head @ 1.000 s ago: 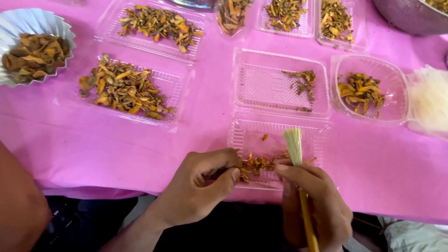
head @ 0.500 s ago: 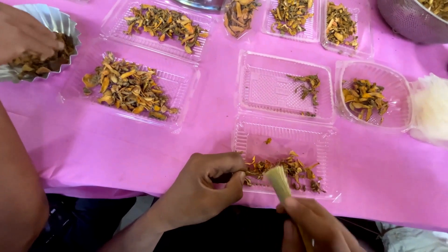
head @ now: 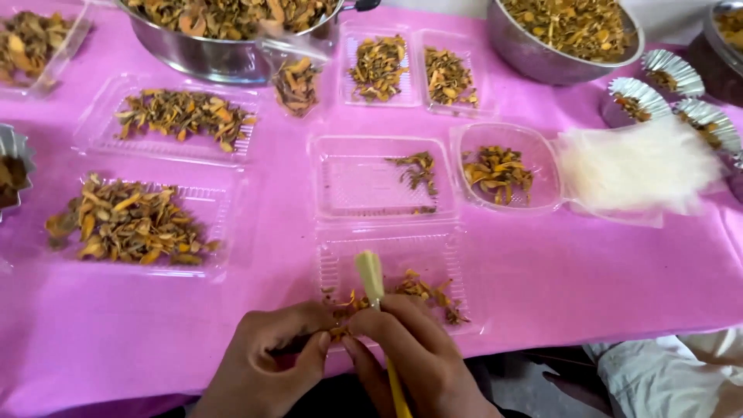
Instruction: Sorting and cleaning dried tea leaves or flowers using a brush and hands on a table.
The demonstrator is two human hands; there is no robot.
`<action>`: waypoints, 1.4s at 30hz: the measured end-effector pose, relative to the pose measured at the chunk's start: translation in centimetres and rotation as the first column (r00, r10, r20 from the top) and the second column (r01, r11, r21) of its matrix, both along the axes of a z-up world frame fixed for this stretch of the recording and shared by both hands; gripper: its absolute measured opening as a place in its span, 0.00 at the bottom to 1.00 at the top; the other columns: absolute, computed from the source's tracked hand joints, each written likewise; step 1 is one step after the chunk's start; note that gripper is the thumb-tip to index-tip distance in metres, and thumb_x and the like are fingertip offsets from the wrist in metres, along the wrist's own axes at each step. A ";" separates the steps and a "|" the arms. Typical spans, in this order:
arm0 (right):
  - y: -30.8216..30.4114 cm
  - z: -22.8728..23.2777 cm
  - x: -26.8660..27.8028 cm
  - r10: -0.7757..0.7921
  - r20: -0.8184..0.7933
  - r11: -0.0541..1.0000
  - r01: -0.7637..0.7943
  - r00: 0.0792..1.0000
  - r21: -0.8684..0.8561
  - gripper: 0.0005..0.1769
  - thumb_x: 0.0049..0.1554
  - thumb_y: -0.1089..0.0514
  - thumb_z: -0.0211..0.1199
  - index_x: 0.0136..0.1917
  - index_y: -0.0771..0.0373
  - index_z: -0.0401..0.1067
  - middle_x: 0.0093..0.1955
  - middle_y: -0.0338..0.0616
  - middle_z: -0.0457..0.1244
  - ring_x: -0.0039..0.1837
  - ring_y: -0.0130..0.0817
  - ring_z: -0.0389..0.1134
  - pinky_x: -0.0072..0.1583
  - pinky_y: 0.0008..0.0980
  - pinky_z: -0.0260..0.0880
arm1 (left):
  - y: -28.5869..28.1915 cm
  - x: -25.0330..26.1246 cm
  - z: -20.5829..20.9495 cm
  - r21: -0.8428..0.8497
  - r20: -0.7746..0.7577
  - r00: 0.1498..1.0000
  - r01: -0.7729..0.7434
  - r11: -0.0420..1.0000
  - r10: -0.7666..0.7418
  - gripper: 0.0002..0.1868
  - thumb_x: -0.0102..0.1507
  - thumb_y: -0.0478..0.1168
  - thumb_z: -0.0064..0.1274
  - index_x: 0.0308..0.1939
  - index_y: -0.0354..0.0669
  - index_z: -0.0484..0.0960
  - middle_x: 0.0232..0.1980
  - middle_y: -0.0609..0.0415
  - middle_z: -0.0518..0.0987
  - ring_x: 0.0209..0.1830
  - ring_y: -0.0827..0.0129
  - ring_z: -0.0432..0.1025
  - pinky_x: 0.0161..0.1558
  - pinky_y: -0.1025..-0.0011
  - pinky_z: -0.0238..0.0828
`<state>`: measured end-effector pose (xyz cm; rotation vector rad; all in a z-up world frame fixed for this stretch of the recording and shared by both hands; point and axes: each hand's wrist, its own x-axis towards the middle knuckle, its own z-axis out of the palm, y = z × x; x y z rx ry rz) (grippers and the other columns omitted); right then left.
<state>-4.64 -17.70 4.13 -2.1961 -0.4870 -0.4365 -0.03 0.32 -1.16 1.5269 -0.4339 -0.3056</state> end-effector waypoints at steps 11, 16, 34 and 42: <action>-8.9 -3.5 4.7 0.050 -0.307 0.995 -0.072 0.950 -0.062 0.04 0.53 0.57 0.62 0.37 0.56 0.75 0.36 0.35 0.68 0.37 0.24 0.68 0.41 0.25 0.65 | 0.1 0.2 0.4 0.080 -0.117 0.993 0.036 0.996 -0.027 0.13 0.67 0.46 0.48 0.44 0.43 0.84 0.27 0.63 0.69 0.23 0.79 0.59 0.25 0.75 0.52; -17.2 -0.2 6.9 -0.443 0.164 0.896 0.426 0.882 0.126 0.17 0.76 0.50 0.58 0.62 0.68 0.64 0.59 0.48 0.66 0.59 0.33 0.67 0.63 0.28 0.68 | -0.1 0.3 0.7 0.300 -0.017 0.990 -0.126 0.946 0.138 0.22 0.68 0.56 0.41 0.56 0.47 0.77 0.27 0.62 0.68 0.26 0.77 0.62 0.31 0.74 0.61; -8.6 -0.9 5.9 0.401 -0.217 0.813 -0.455 0.890 -0.362 0.41 0.43 0.77 0.58 0.71 0.61 0.66 0.69 0.56 0.60 0.67 0.51 0.66 0.67 0.42 0.63 | -1.7 0.9 1.6 0.441 0.005 0.988 -0.138 0.887 0.151 0.18 0.70 0.44 0.40 0.63 0.47 0.72 0.27 0.60 0.68 0.23 0.75 0.61 0.29 0.72 0.61; -5.7 -0.8 4.4 0.370 0.006 0.895 -0.355 0.929 -0.271 0.04 0.63 0.64 0.59 0.51 0.66 0.69 0.49 0.46 0.60 0.52 0.44 0.64 0.60 0.42 0.67 | -2.1 0.8 1.7 0.457 -0.015 0.982 -0.160 0.875 0.188 0.13 0.67 0.36 0.45 0.55 0.48 0.76 0.25 0.60 0.69 0.20 0.76 0.61 0.25 0.73 0.62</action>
